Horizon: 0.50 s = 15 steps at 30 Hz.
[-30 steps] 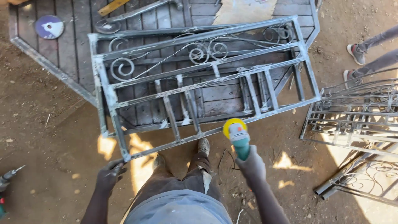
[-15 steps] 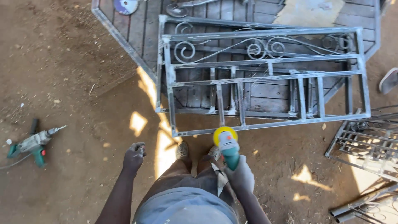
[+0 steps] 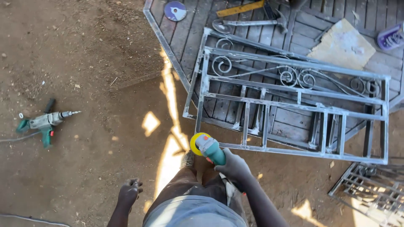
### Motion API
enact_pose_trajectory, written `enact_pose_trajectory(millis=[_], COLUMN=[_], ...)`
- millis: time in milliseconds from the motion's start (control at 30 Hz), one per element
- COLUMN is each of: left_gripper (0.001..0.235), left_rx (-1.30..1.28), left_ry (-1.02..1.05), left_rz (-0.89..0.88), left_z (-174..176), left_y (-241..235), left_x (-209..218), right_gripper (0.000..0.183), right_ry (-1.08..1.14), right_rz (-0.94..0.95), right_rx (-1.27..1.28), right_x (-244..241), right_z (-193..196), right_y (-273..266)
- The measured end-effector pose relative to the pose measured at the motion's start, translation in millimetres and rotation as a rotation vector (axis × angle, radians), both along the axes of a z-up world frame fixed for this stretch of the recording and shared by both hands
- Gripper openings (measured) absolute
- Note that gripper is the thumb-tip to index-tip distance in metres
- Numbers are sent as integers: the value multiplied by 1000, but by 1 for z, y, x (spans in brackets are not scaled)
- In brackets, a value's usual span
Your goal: Grinding and smoothing welds on a metal frame using a handheld angle grinder.
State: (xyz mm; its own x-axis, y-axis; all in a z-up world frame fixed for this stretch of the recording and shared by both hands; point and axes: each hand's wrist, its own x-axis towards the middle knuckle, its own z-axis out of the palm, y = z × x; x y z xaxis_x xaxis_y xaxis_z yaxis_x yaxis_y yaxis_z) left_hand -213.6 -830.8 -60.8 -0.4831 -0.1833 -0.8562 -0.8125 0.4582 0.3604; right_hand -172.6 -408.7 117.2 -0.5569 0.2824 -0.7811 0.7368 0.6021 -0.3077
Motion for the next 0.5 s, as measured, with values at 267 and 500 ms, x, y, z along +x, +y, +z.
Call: enact_pose_trajectory(millis=[267, 500], left_gripper=[29, 23], left_rx=[13, 19], left_ry=[21, 128], left_rz=[241, 362], left_z=[-19, -87], left_y=[3, 35], left_x=[34, 96], right_gripper=[40, 47], right_ry=[134, 261], right_rz=[178, 150], right_rx=[252, 253], right_x=[-98, -140], right_z=[6, -15], right_y=[32, 83])
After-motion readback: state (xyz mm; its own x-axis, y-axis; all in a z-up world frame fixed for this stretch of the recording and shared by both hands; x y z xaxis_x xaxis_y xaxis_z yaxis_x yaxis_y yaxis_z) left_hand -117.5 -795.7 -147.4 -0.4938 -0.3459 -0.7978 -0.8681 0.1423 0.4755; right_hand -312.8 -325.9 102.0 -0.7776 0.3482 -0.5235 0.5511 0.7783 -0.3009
